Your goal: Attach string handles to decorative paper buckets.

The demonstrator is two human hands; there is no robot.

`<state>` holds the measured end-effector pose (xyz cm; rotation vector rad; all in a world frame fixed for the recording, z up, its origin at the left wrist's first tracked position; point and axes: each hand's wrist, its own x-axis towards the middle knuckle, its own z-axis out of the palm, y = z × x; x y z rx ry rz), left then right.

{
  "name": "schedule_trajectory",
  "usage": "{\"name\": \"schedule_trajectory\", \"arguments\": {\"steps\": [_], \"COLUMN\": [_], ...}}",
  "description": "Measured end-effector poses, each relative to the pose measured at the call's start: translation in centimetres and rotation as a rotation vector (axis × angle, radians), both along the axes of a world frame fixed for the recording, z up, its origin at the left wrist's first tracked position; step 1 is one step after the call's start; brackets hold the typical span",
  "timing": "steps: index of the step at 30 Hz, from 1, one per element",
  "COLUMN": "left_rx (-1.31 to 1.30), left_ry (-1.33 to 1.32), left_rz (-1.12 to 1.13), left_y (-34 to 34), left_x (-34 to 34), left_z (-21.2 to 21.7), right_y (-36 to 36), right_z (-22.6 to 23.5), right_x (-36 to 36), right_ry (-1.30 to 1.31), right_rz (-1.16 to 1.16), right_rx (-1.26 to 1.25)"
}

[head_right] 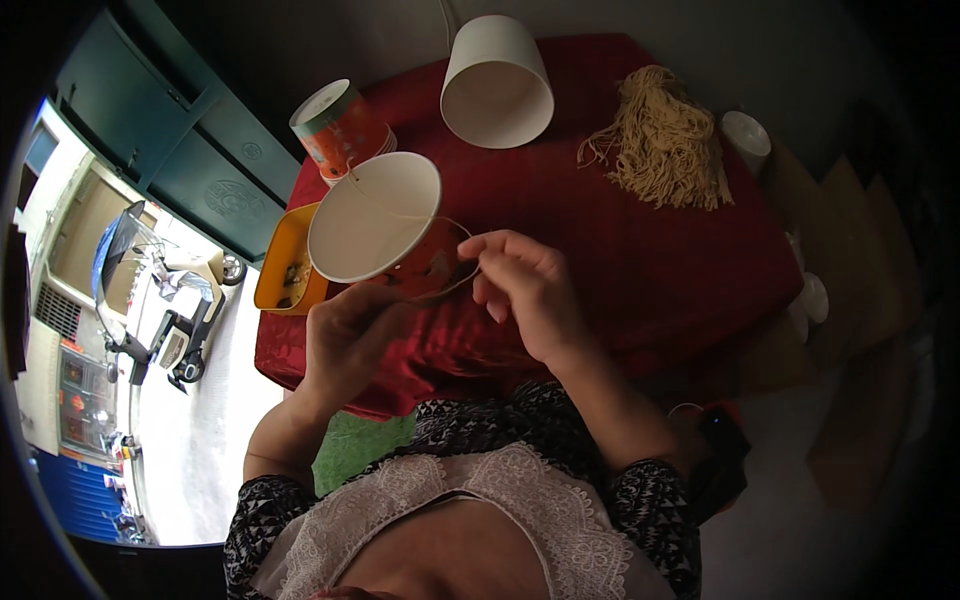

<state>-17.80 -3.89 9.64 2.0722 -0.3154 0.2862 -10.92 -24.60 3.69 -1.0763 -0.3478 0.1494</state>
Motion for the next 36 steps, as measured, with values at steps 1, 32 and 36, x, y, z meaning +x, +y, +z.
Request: {"name": "schedule_trajectory", "arguments": {"steps": [1, 32, 36], "left_rx": [0.077, 0.283, 0.271], "left_ry": [-0.020, -0.243, -0.283], "left_rz": [-0.007, 0.103, 0.125], "left_y": [0.3, 3.6, 4.0], "left_x": [0.2, 2.2, 2.3], "left_z": [0.3, 2.7, 2.7], "right_y": [0.4, 4.0, 4.7], "right_z": [0.0, 1.5, 1.2], "right_x": [-0.2, -1.9, -1.7], "right_ry": [-0.103, -0.601, -0.668], "right_rz": [-0.096, -0.326, -0.367], "right_rx": [-0.173, -0.410, -0.431]}}
